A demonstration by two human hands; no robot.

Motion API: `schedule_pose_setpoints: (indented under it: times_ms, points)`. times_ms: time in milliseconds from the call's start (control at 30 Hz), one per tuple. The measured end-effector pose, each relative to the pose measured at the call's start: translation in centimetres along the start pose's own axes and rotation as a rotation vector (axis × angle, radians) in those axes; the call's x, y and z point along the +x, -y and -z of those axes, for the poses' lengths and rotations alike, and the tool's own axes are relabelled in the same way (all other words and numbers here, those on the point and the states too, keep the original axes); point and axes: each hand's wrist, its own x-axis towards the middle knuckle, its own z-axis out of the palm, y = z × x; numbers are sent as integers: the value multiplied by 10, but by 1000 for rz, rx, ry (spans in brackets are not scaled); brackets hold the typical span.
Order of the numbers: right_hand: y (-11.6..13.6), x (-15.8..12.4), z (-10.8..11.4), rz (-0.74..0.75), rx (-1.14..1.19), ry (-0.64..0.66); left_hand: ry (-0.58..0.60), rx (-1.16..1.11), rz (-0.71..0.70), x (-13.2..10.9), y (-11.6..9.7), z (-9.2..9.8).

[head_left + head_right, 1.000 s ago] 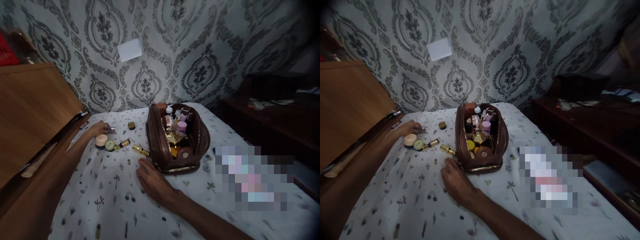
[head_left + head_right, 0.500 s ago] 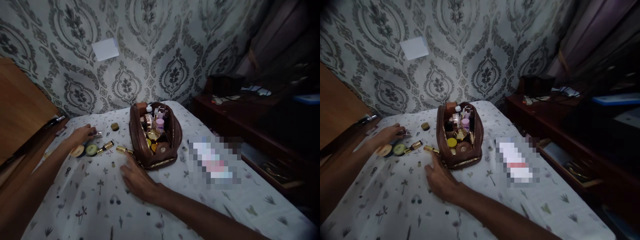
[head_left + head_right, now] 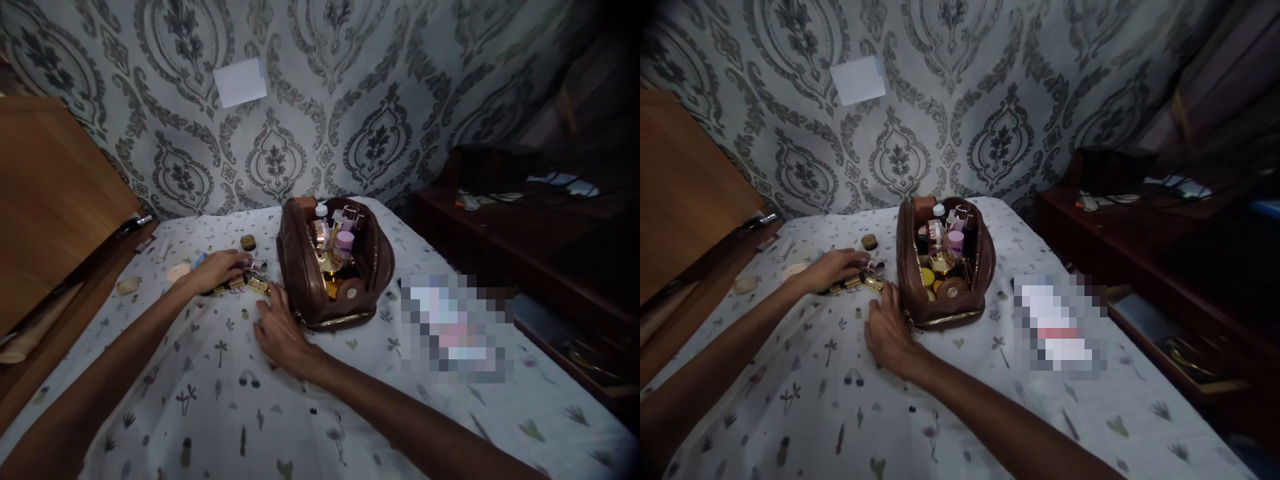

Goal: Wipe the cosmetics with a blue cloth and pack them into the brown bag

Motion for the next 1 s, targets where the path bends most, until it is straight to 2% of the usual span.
schedule_pose_setpoints:
  times_ms: [100, 200, 367, 467, 500, 533, 600, 700, 833, 933, 1000]
  points:
    - [-3, 1, -6, -6, -54, -30, -67, -25, 16, -12, -11, -13]
    - [-3, 1, -9, 7, -135, -42, -63, -39, 30, -27, -14, -19]
    - [6, 3, -6, -10, -270, -3, 68, -11, -141, -41, 1, -3]
    - [12, 4, -3, -55, -292, -11, 187, 82, -108, -37, 9, 7]
    - [13, 3, -2, -49, -304, -20, 194, 100, -84, -34, 9, 7]
    - [14, 3, -1, -41, -324, -30, 159, 107, -63, -30, 7, 6]
    - [13, 2, -1, -35, -371, -43, 3, 110, -47, -20, 0, 1]
    - [13, 1, 0, -22, -419, -52, -185, 121, -90, -8, -12, -14]
    - [20, 0, 0, 140, -428, -94, -180, 106, -133, -2, -14, -32]
    - [33, 3, -3, 290, -376, 67, -152, 133, -83, 0, -11, -36]
    - [42, 11, -8, 324, -337, 174, -132, 171, -56, 4, -10, -34]
